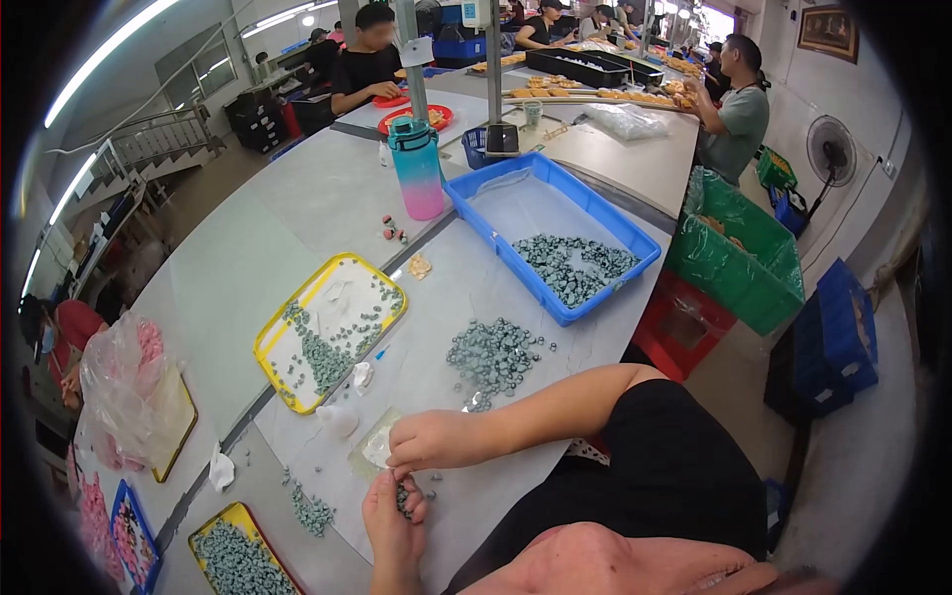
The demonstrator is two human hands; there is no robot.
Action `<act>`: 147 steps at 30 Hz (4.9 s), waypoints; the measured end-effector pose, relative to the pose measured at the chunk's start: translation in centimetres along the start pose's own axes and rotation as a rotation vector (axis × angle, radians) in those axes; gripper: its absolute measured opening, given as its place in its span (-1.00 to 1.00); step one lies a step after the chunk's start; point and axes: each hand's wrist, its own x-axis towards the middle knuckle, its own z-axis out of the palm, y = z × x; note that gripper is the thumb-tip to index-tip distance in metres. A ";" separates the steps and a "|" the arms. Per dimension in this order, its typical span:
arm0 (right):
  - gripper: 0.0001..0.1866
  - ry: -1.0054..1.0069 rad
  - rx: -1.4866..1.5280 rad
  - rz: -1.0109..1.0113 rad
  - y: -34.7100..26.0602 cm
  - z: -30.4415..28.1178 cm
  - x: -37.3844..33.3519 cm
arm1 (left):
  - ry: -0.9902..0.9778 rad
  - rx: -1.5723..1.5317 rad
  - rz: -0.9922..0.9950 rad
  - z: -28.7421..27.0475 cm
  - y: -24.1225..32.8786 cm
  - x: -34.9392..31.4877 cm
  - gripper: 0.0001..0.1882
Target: The recorder is packing small green plastic parts into a small clear plastic bag at a factory workbench.
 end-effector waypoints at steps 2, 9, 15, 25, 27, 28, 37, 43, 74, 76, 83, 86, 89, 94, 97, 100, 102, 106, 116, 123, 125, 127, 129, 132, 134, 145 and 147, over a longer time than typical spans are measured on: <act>-0.85 -0.011 -0.017 -0.014 0.0 0.1 0.0 | 0.004 0.006 0.017 -0.2 -0.1 0.1 -0.83; -0.86 -0.124 -0.062 -0.119 0.1 -0.5 -0.1 | 0.051 0.107 0.136 -0.6 -0.6 0.4 -0.85; -0.85 -0.078 -0.165 -0.238 0.7 -0.4 0.0 | 0.054 0.180 0.178 -0.9 -0.7 0.6 -0.85; -0.77 -0.028 -0.295 -0.126 3.6 -1.8 1.1 | 0.209 -0.082 0.149 -1.6 1.2 0.7 -0.81; -0.71 -0.025 -0.360 -0.129 3.9 -2.1 1.4 | 0.220 -0.122 0.132 -1.7 1.5 1.3 -0.81; -0.68 -0.008 -0.404 -0.155 3.9 -2.3 1.7 | 0.173 -0.142 0.112 -1.8 1.6 1.6 -0.82; -0.62 -0.116 -0.436 -0.214 3.8 -0.8 2.4 | 0.120 -0.225 0.107 -2.6 1.8 1.4 -0.83; -0.59 -0.174 -0.529 -0.303 3.2 -0.4 2.9 | 0.156 -0.186 0.123 -2.5 2.0 1.3 -0.83; -0.89 0.048 1.027 1.024 1.1 0.5 2.9 | 0.089 -0.072 0.069 -2.4 1.4 1.1 -0.84; -0.89 0.051 1.027 1.024 1.2 0.5 2.9 | 0.115 -0.084 0.086 -2.2 1.5 1.1 -0.82; -0.90 0.054 1.010 0.971 0.9 0.7 2.9 | 0.120 -0.117 0.089 -2.6 1.1 1.3 -0.84; -0.91 0.035 0.826 0.913 0.6 0.8 2.9 | 0.110 -0.095 0.128 -2.2 1.0 1.2 -0.83; -0.92 0.087 0.464 0.554 0.6 1.6 2.3 | 0.073 -0.077 0.101 -2.0 1.3 1.1 -0.78; -0.79 0.055 0.020 0.091 0.4 1.7 2.4 | 0.087 -0.075 0.008 -2.1 1.4 1.1 -0.69; -0.72 0.064 -0.058 -0.107 0.5 2.0 2.5 | 0.094 -0.061 -0.006 -2.0 1.3 1.0 -0.64; -0.70 0.034 -0.120 -0.210 0.6 2.0 2.5 | 0.095 -0.065 -0.022 -1.9 1.3 0.9 -0.62; -0.69 0.014 -0.144 -0.241 0.6 2.1 2.5 | 0.105 -0.074 -0.023 -1.6 1.4 0.9 -0.62; -0.67 0.006 -0.179 -0.281 0.4 2.1 2.5 | 0.076 -0.064 -0.002 -1.6 1.4 0.7 -0.61; -0.72 0.007 -0.241 -0.404 0.2 2.4 2.8 | 0.090 -0.024 0.060 -1.3 0.9 0.0 -0.62; -0.78 0.098 -0.365 -0.568 0.1 3.1 2.8 | 0.186 0.058 0.209 -0.7 0.7 -0.6 -0.64; -0.80 0.050 -0.353 -0.618 0.3 2.5 3.1 | 0.172 0.060 0.199 -0.8 0.9 -0.7 -0.64; -0.81 0.016 -0.347 -0.628 0.3 2.0 3.5 | 0.165 0.086 0.181 -0.8 0.9 -0.7 -0.65; -0.82 -0.017 -0.340 -0.638 0.2 2.0 3.5 | 0.164 0.084 0.187 -0.9 0.8 -0.8 -0.65; -0.84 0.024 -0.351 -0.609 0.1 2.7 3.1 | 0.200 0.096 0.235 -0.7 0.5 -0.9 -0.66; -0.81 0.052 -0.340 -0.588 0.0 3.2 2.8 | 0.238 0.109 0.276 -0.8 0.1 -0.9 -0.66; -0.74 0.141 0.050 -0.078 -0.5 4.1 2.4 | 0.224 0.311 0.347 -1.5 0.2 -0.9 -0.62; -0.75 0.148 0.062 -0.053 -0.5 4.0 2.5 | 0.187 0.216 0.273 -1.5 0.5 -1.0 -0.63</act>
